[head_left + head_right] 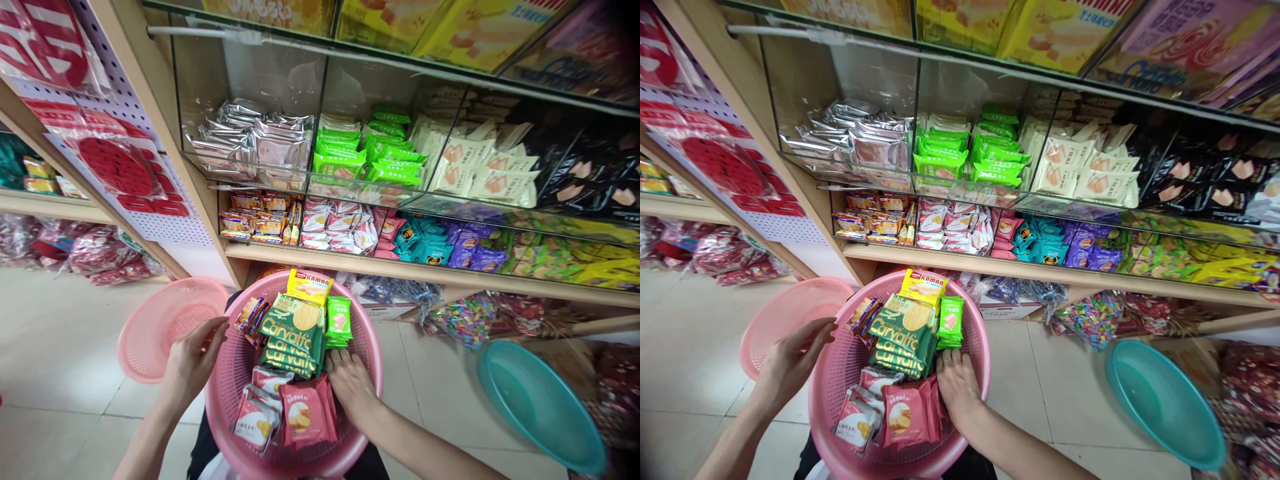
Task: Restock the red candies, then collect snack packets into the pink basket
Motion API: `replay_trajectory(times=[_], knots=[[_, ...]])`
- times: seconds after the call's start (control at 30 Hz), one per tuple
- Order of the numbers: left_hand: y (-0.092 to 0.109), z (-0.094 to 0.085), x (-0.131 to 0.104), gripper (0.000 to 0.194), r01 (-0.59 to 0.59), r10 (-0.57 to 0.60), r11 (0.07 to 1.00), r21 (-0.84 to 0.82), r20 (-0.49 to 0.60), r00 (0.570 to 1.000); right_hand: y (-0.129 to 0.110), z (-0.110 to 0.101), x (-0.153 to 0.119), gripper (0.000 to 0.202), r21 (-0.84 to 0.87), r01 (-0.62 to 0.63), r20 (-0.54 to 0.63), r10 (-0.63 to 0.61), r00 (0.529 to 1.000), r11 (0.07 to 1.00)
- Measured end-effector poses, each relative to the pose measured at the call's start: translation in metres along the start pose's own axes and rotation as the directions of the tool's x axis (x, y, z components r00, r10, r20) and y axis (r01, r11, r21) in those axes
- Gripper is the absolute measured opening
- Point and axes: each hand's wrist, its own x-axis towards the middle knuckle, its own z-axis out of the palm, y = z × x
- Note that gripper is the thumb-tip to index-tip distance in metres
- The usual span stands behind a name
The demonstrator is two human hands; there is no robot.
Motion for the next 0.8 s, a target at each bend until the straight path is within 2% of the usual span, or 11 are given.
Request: replay_trajectory(times=[0.23, 0.53, 0.8], knots=[[-0.0021, -0.0022, -0.0007, 0.041, 0.009, -0.009, 1.0, 0.0, -0.004, 1.0, 0.0032, -0.0035, 0.0042, 0.042, 0.019, 0.009, 0.03, -0.01, 1.0, 1.0], [-0.0013, 0.0008, -0.0005, 0.04, -0.001, 0.001, 1.0, -0.01, 0.009, 1.0, 0.0062, -0.0007, 0.0009, 0.044, 0.045, -0.078, 0.017, 0.077, 0.997, 0.996], [-0.0008, -0.0002, -0.0006, 0.042, 0.015, -0.015, 1.0, -0.011, 0.018, 1.0, 0.001, -0.0037, 0.0022, 0.042, 0.045, -0.069, 0.065, 0.066, 0.996, 0.997]])
